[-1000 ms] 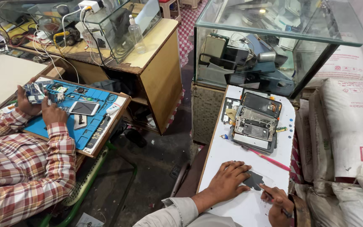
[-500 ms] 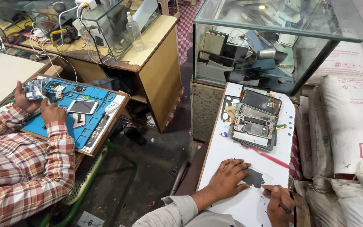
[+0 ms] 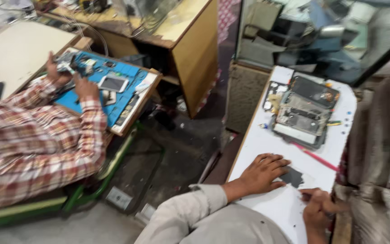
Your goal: The person cleans a small black electronic component using a pink brush and a red screwdriver. They wipe the surface of the component and use the screwdriver to scrape or remove residue from its edges.
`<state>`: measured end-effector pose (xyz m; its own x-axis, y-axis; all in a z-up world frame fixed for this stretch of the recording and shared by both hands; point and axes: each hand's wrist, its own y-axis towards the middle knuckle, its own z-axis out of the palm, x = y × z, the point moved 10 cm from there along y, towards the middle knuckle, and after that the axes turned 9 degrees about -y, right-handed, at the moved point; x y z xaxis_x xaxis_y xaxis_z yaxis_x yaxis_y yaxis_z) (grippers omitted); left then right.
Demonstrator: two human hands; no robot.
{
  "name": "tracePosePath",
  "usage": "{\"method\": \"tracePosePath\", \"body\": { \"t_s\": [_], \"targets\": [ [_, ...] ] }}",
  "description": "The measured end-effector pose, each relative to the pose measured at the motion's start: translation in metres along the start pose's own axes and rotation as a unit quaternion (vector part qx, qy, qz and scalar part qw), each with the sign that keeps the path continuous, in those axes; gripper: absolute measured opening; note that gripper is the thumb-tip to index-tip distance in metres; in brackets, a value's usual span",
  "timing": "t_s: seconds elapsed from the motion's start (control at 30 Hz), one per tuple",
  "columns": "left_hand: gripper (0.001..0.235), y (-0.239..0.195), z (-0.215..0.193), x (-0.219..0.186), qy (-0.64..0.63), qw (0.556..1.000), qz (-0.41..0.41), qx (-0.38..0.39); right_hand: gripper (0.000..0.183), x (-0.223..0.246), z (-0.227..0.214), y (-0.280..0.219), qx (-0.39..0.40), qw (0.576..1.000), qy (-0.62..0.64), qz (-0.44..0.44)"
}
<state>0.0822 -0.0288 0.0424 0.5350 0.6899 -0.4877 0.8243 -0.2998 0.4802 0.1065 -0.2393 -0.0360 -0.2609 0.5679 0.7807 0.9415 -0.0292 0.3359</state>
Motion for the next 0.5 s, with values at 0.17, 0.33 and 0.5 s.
{"method": "tracePosePath", "body": {
  "t_s": [0.17, 0.33, 0.5],
  "targets": [
    [0.044, 0.003, 0.007, -0.001, 0.015, 0.999, -0.008, 0.034, 0.062, -0.001, -0.005, 0.005, -0.023, 0.999, 0.01, 0.035],
    [0.044, 0.002, 0.002, -0.006, 0.019, 1.0, 0.0, 0.017, 0.058, 0.04, -0.011, 0.007, -0.002, 0.997, -0.05, -0.056],
    [0.046, 0.003, 0.0, -0.006, 0.017, 1.0, 0.006, 0.015, 0.05, 0.043, -0.009, 0.013, 0.005, 0.999, -0.035, 0.007]
  ]
}}
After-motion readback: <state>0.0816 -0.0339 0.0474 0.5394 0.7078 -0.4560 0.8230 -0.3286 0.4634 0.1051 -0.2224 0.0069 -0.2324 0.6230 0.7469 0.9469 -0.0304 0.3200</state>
